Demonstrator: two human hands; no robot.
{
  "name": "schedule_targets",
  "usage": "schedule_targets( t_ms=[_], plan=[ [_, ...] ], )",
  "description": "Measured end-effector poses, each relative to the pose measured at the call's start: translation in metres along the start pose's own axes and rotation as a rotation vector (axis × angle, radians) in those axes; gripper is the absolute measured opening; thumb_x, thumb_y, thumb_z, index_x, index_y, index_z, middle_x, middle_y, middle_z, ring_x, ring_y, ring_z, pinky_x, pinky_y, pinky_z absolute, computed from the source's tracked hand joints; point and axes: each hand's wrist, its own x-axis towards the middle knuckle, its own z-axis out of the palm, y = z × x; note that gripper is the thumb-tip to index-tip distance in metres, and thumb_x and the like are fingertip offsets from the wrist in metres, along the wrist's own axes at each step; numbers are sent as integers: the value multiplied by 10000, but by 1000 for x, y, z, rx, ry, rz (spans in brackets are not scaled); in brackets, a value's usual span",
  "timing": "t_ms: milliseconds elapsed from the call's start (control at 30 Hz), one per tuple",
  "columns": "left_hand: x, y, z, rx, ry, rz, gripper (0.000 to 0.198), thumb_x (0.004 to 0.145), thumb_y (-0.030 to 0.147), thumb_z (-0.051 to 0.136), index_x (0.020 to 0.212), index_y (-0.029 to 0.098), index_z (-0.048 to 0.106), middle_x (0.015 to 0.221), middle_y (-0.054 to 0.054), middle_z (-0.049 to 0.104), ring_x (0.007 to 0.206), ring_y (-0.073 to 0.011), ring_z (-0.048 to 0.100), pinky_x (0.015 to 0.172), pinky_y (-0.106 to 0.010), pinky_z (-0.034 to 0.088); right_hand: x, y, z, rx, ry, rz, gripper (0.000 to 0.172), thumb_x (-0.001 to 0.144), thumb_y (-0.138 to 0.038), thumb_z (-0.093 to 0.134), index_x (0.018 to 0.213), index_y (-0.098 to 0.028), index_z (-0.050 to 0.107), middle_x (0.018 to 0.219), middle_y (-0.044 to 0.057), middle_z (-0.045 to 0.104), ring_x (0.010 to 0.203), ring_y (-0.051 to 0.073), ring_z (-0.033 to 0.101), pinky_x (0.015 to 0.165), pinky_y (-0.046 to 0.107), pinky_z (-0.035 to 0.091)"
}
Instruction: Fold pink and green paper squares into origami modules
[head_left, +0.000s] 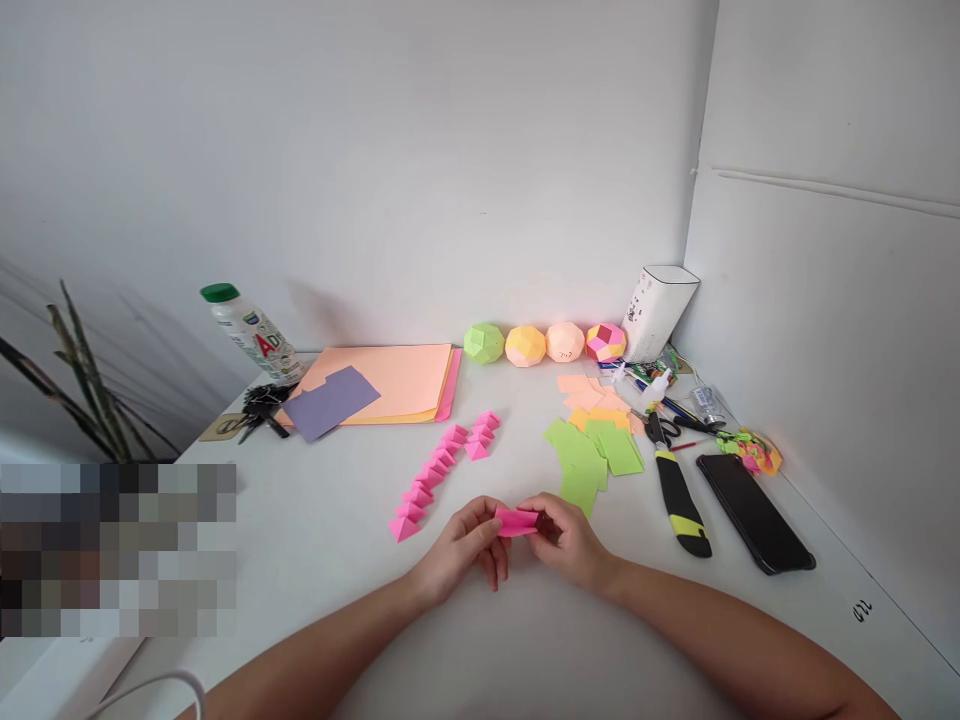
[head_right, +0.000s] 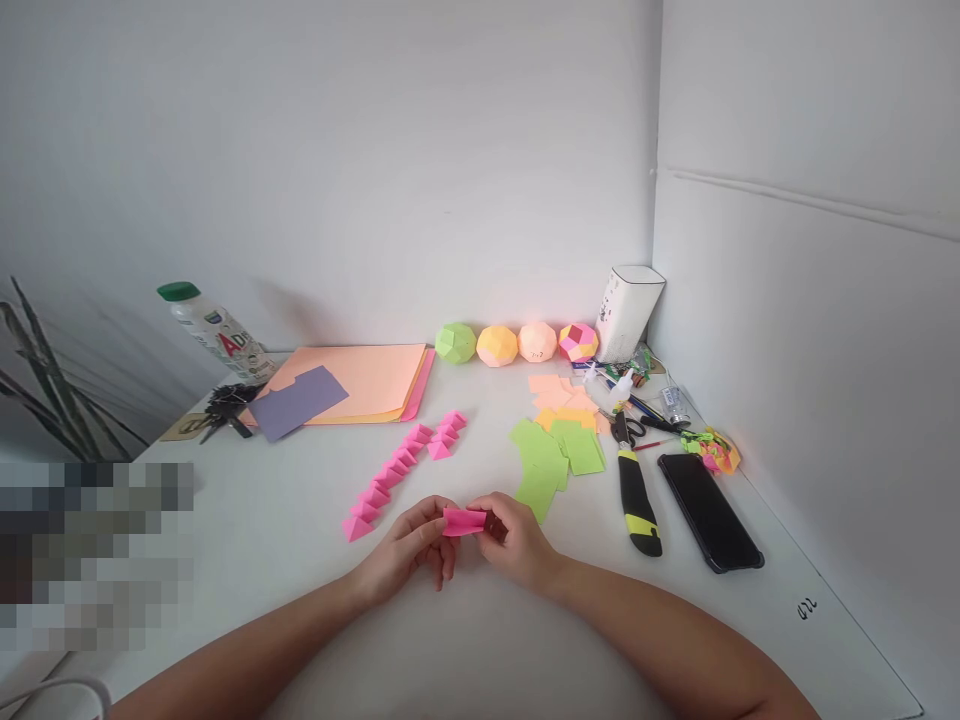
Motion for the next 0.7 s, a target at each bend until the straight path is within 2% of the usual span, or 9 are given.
schedule_targets(
  t_ms=[167,367,433,567,700],
  plan=[
    [0,1,1,69,-1,-15,252,783,358,609,910,159,521,553,18,600,458,-135,567,432,-247,468,-1,4,1,-21,12,-48,375,702,-25,483,1024,-204,555,880,39,609,731,148,585,620,248,484],
    [3,-2,5,99,135,-1,325,758,464,617,822,155,539,489,37,576,414,-120,525,412,-243,458,-2,3,1,-29,13,-138,487,729,-53,527,1177,-232,461,1105,96,488,800,146,563,551,218,489],
    [4,-2,6,94,159,5,324,761,468,613,807,158,532,486,37,586,406,-117,524,408,-238,456,-1,0,0,-12,-31,-175,390,742,-89,572,1103,-226,514,1128,103,452,729,124,560,522,216,489],
    [3,-2,7,90,146,12,313,774,460,605,785,159,519,542,7,644,457,-134,581,424,-239,473,1,-4,-1,83,-82,-198,70,814,-180,583,880,-196,601,961,64,492,595,91,547,493,220,490],
    [3,-2,8,91,115,28,307,788,456,595,813,157,532,618,-21,680,572,-169,640,451,-246,495,2,-6,-1,141,-83,-129,77,830,-230,584,799,-176,630,851,45,502,602,107,562,501,228,488]
  ],
)
